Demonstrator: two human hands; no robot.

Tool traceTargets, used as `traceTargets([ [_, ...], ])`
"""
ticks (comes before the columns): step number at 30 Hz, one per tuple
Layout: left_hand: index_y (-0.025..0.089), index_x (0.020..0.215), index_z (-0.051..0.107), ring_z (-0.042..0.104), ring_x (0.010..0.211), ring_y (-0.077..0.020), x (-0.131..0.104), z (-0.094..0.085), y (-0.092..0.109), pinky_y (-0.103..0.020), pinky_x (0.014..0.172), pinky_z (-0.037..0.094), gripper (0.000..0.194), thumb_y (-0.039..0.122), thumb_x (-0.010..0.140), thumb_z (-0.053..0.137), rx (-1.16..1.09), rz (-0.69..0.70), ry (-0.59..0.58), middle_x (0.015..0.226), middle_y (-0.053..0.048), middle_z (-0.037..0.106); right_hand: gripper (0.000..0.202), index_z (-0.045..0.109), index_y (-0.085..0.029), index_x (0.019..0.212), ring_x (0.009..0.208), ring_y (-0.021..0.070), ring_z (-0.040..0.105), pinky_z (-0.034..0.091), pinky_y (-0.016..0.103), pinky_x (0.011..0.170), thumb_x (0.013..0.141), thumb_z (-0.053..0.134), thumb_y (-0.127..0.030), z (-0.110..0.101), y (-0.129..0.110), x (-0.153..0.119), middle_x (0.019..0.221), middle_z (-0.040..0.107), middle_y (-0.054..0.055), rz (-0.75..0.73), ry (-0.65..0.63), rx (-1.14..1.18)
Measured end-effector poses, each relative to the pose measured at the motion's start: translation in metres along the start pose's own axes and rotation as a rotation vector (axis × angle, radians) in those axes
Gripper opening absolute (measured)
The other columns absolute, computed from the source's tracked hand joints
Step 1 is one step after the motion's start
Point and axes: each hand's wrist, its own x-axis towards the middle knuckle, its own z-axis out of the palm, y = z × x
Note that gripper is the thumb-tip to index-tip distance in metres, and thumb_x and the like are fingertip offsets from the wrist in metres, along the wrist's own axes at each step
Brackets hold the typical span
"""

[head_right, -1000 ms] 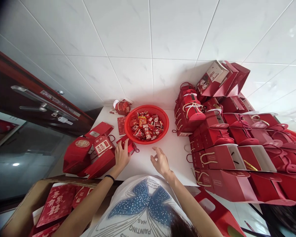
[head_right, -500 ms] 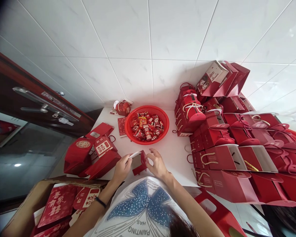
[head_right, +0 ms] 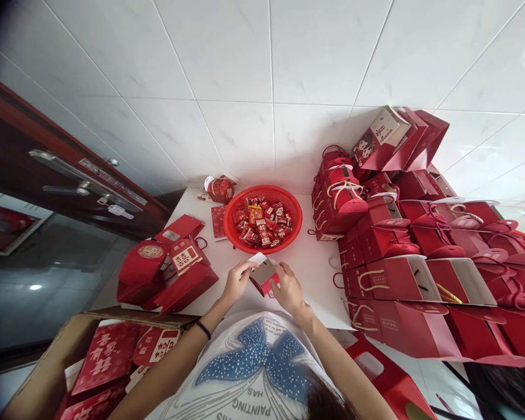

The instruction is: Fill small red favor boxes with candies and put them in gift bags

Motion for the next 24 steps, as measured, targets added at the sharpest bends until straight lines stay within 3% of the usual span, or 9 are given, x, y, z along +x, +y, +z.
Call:
traceTargets([
  [2,0.020,0.094,0.073,0.070,0.096,-0.0205,0.000,0.003,-0.008,-0.033,0.088,0.055,0.027,0.018,0.091,0.046,-0.024,-0.035,0.001,0.098,-0.007,0.075,0.039,0.068,-0.023,0.120,0.101,0.0249,0.069,0.058,0.040,0.086,0.083,0.056,-0.022,0.004,0.009,0.000,0.117,0.070,0.011,0.049,0.013,0.043],
  [4,0.020,0.101,0.073,0.069,0.100,-0.0214,-0.003,0.004,-0.016,-0.035,0.091,0.055,0.023,0.019,0.085,0.055,-0.044,-0.108,0.004,0.106,-0.008,0.074,0.038,0.069,-0.022,0.117,0.094,0.0237,0.070,0.059,0.038,0.081,0.080,0.058,-0.025,0.008,0.015,-0.002,0.112,0.072,0.010,0.094,0.028,0.072],
  [7,0.019,0.121,0.067,0.066,0.109,-0.0235,-0.011,0.002,-0.025,-0.037,0.097,0.053,0.048,0.018,0.073,0.070,-0.121,-0.242,-0.052,0.124,-0.010,0.069,0.043,0.069,-0.021,0.115,0.081,0.0214,0.069,0.058,0.036,0.074,0.073,0.063,-0.029,0.013,0.022,-0.006,0.110,0.073,0.009,0.171,0.037,0.103],
  [10,0.018,0.138,0.056,0.064,0.116,-0.0253,-0.019,-0.009,-0.032,-0.039,0.100,0.052,0.073,0.012,0.066,0.072,-0.241,-0.360,-0.170,0.137,-0.012,0.062,0.045,0.067,-0.022,0.112,0.070,0.0182,0.064,0.056,0.033,0.068,0.069,0.065,-0.032,0.013,0.026,-0.010,0.103,0.074,0.006,0.218,0.015,0.169],
  [16,0.016,0.145,0.050,0.065,0.113,-0.0258,-0.031,-0.022,-0.040,-0.040,0.101,0.051,0.089,0.008,0.060,0.072,-0.222,-0.416,-0.363,0.133,-0.013,0.065,0.035,0.064,-0.025,0.101,0.070,0.0183,0.064,0.054,0.032,0.068,0.079,0.057,-0.052,0.013,0.029,-0.011,0.093,0.073,0.003,0.300,0.012,0.241],
  [19,0.017,0.146,0.048,0.068,0.102,-0.0230,-0.035,-0.015,-0.041,-0.038,0.095,0.053,0.087,0.010,0.063,0.071,-0.207,-0.417,-0.354,0.122,-0.011,0.070,0.031,0.063,-0.026,0.092,0.078,0.0205,0.067,0.054,0.033,0.072,0.081,0.056,-0.055,0.016,0.026,-0.003,0.088,0.072,0.002,0.364,0.019,0.228],
  [24,0.016,0.144,0.050,0.069,0.097,-0.0220,-0.031,-0.015,-0.048,-0.038,0.093,0.054,0.085,0.010,0.062,0.072,-0.164,-0.379,-0.252,0.113,-0.009,0.073,0.044,0.066,-0.022,0.102,0.091,0.0234,0.067,0.055,0.037,0.081,0.063,0.075,-0.040,0.011,0.020,0.012,0.103,0.071,0.006,0.401,-0.073,0.365],
])
